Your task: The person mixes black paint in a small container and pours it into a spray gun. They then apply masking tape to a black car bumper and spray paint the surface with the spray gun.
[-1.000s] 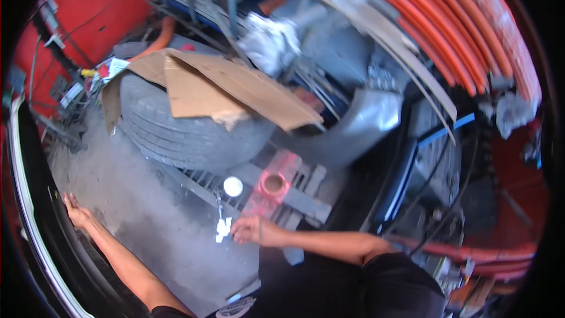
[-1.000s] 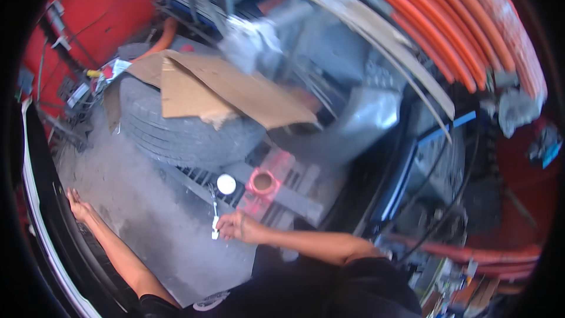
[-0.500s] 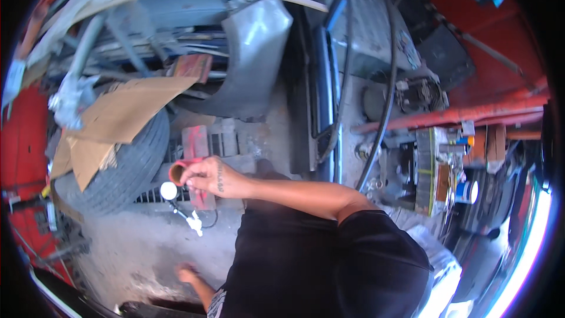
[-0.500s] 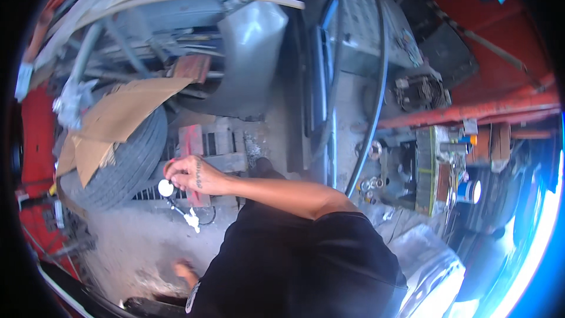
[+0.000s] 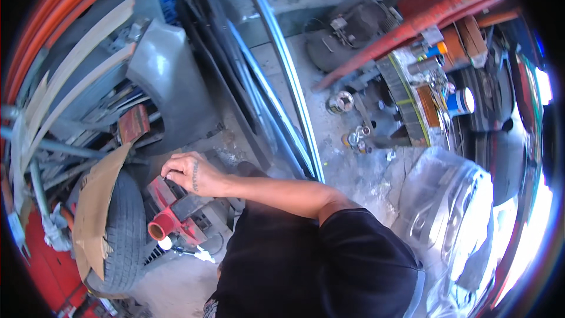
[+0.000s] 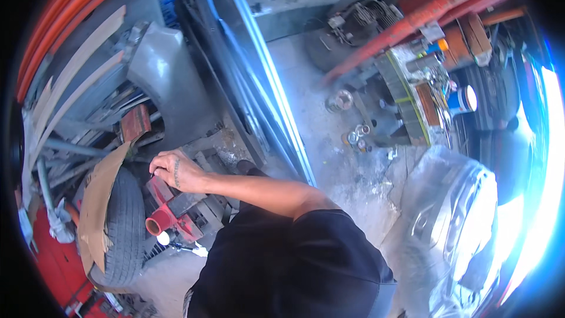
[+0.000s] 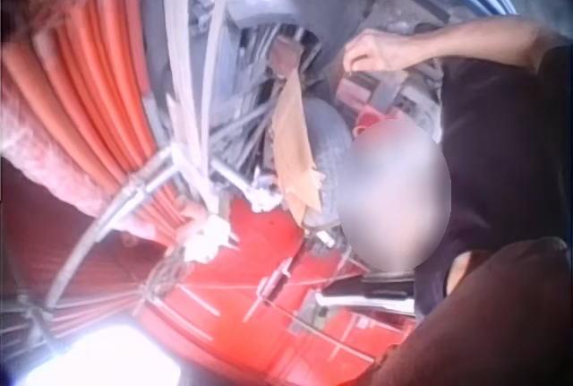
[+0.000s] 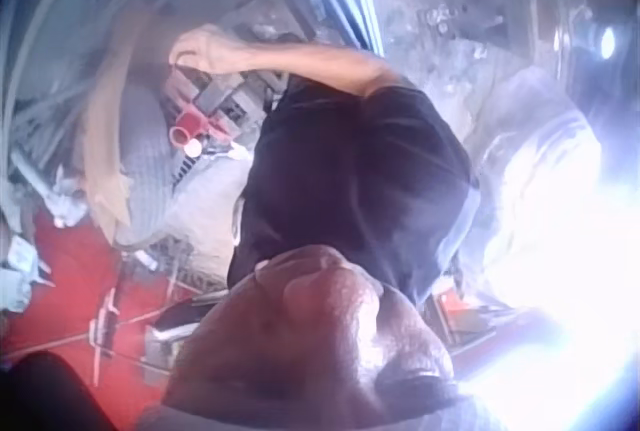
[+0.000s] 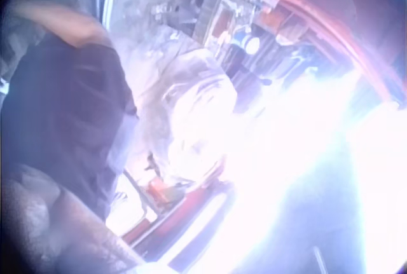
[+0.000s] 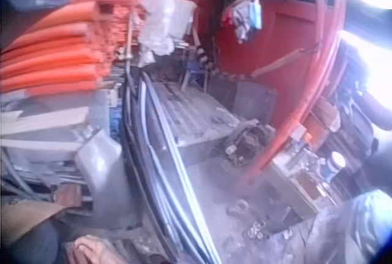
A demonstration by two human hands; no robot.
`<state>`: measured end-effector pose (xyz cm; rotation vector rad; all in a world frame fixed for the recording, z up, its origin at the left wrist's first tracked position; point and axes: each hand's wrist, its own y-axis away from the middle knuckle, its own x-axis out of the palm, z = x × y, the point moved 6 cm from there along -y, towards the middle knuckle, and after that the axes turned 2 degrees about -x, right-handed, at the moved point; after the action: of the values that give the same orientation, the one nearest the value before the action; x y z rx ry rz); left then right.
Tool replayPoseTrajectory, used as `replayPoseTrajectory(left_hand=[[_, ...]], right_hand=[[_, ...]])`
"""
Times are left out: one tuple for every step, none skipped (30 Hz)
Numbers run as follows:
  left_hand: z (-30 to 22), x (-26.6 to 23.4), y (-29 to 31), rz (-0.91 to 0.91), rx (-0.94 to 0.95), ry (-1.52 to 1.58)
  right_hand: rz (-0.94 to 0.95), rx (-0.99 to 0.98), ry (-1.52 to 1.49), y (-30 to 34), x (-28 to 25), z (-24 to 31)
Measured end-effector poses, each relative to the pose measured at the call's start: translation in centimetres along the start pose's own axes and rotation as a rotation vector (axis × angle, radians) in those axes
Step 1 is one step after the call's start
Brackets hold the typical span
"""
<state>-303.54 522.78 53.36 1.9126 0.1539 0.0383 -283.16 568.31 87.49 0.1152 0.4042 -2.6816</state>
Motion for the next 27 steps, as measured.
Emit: replayPoseTrajectory(left_hand=[[-0.8, 0.6, 0.7, -0.004, 0.012, 0.006], [-2.7, -0.6, -0.2, 0.048, 0.011, -0.105], [-3.2, -0.8, -0.2, 0.064, 0.019, -0.131], [-3.6, -0.7, -0.4, 0.081, 0.029, -0.154], [-3.8, -1.0, -0.3, 0.096, 0.039, -0.174], [-3.8, -1.9, 0.9, 0.085, 0.045, -0.177], [-4.1, -2.0, 1.1, 0.089, 0.057, -0.192], [-4.9, -2.7, 2.1, 0.086, 0.051, -0.23], [-5.6, -3.0, 2.8, 0.081, 0.049, -0.249], [-5.5, -3.5, 3.4, 0.073, 0.039, -0.25], [-5.3, -3.7, 3.8, 0.073, 0.037, -0.241], [-4.5, -4.0, 3.6, 0.078, 0.051, -0.201], [-3.2, -4.5, 3.3, 0.091, 0.06, -0.173], [-2.0, -5.0, 3.0, 0.112, 0.073, -0.152], [-0.6, -5.8, 2.5, 0.123, 0.087, -0.154], [0.7, -6.9, 2.0, 0.14, 0.096, -0.168], [1.9, -7.8, 1.7, 0.161, 0.104, -0.178], [2.8, -8.6, 1.7, 0.159, 0.067, -0.18], [3.5, -9.6, 1.7, 0.153, 0.031, -0.183], [3.4, -10.3, 1.3, 0.152, 0.008, -0.188], [3.0, -10.9, 1.2, 0.126, 0.005, -0.242], [2.2, -11.4, 1.6, 0.104, -0.012, -0.263], [0.8, -11.4, 2.4, 0.079, -0.031, -0.277], [-0.7, -11.3, 2.9, 0.054, -0.047, -0.293], [-1.7, -11.4, 3.2, 0.047, -0.053, -0.314], [-2.6, -11.1, 3.5, 0.052, -0.049, -0.336], [-3.6, -10.6, 3.6, 0.059, -0.039, -0.353]], right_hand=[[0.007, -0.016, 0.02, 0.2, -0.2, -0.2], [-0.099, 0.015, 0.079, 1.8, -3.1, -0.8], [-0.071, 0.027, 0.165, 2.7, -4.0, -1.0], [-0.164, -0.064, 0.321, 3.9, -5.0, -1.9], [-0.249, -0.149, 0.466, 5.2, -5.4, -2.7], [-0.169, -0.135, 0.761, 5.6, -5.7, -1.7], [-0.148, -0.116, 0.873, 6.0, -7.4, -1.7], [-0.232, -0.122, 0.894, 7.0, -9.3, -1.1], [-0.294, -0.125, 0.949, 8.3, -10.7, -1.5], [-0.245, -0.055, 0.806, 9.5, -12.3, -1.3], [-0.331, -0.096, 0.822, 11.1, -13.7, -0.7], [-0.372, -0.135, 0.893, 12.3, -15.0, 1.6], [-0.441, -0.151, 0.963, 13.9, -16.5, 2.8], [-0.517, -0.165, 1.042, 15.5, -17.9, 3.6], [-0.62, -0.165, 1.102, 16.8, -19.6, 4.2], [-0.728, -0.153, 1.169, 18.2, -20.8, 4.4], [-0.77, -0.103, 1.208, 19.0, -21.3, 3.8], [-0.807, -0.046, 1.25, 19.8, -22.0, 3.0], [-0.734, 0.057, 1.149, 21.1, -23.1, -0.2], [-0.694, 0.194, 0.934, 22.7, -23.8, -3.8], [-0.683, 0.261, 0.895, 23.6, -24.0, -6.2], [-0.668, 0.331, 0.849, 24.5, -23.9, -7.9], [-0.682, 0.332, 0.833, 24.6, -23.4, -8.0], [-0.699, 0.331, 0.816, 24.0, -23.0, -7.7], [-0.717, 0.334, 0.801, 23.8, -22.5, -7.6], [-0.723, 0.341, 0.783, 23.8, -22.1, -7.6], [-0.727, 0.341, 0.767, 23.6, -21.9, -7.6]])
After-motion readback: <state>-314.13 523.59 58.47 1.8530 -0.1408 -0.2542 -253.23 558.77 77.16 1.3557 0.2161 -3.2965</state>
